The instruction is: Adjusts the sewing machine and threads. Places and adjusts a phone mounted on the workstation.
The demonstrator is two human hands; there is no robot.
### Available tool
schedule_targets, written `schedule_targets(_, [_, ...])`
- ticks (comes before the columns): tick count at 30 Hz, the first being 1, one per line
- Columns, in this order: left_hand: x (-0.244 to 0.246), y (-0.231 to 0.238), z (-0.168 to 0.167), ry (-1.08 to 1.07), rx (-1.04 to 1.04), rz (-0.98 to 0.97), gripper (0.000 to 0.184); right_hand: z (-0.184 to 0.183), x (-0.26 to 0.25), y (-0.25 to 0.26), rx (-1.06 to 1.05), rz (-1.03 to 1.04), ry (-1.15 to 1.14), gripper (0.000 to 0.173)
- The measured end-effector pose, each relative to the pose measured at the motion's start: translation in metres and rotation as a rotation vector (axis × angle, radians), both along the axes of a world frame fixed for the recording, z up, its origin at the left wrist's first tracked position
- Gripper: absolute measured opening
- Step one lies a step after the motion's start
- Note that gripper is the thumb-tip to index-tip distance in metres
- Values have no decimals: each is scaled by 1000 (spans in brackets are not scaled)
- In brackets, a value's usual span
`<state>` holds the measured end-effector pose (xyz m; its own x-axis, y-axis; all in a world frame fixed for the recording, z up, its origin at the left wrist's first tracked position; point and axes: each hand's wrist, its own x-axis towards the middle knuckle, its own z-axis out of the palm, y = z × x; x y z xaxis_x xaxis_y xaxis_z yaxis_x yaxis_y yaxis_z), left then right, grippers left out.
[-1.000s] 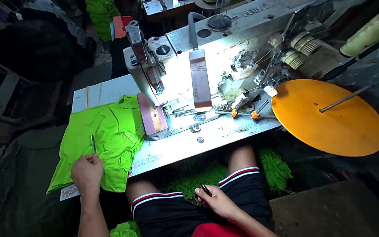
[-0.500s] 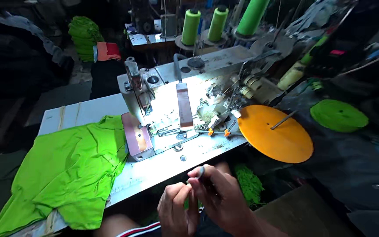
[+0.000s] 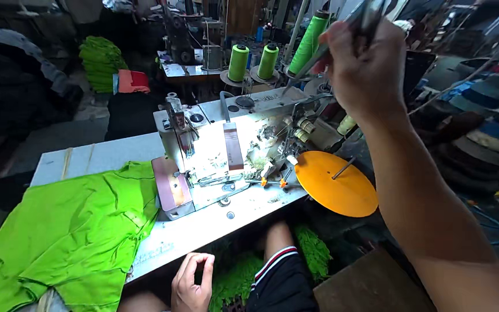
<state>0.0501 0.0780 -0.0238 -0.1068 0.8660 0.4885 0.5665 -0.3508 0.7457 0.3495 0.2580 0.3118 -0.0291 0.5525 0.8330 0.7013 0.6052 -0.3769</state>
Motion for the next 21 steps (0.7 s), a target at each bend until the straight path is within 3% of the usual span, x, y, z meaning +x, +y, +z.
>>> schedule_targets(6, [4,-19,-30,-26,-122,-108,15,5,-29,28,-177,64,-131,21])
schedule_targets(11, [-16,-26,-40,-23,-158,-60,15,-2,-37,29,-375,24,-282,19])
schedule_targets(16, [-46,-8,-16,28,-69,66,21,-16,-42,33,-457,37,-329,21])
schedule_targets(21, [-83,36,30,92,-25,290,24,-17,-46,37,-564,25,-377,25])
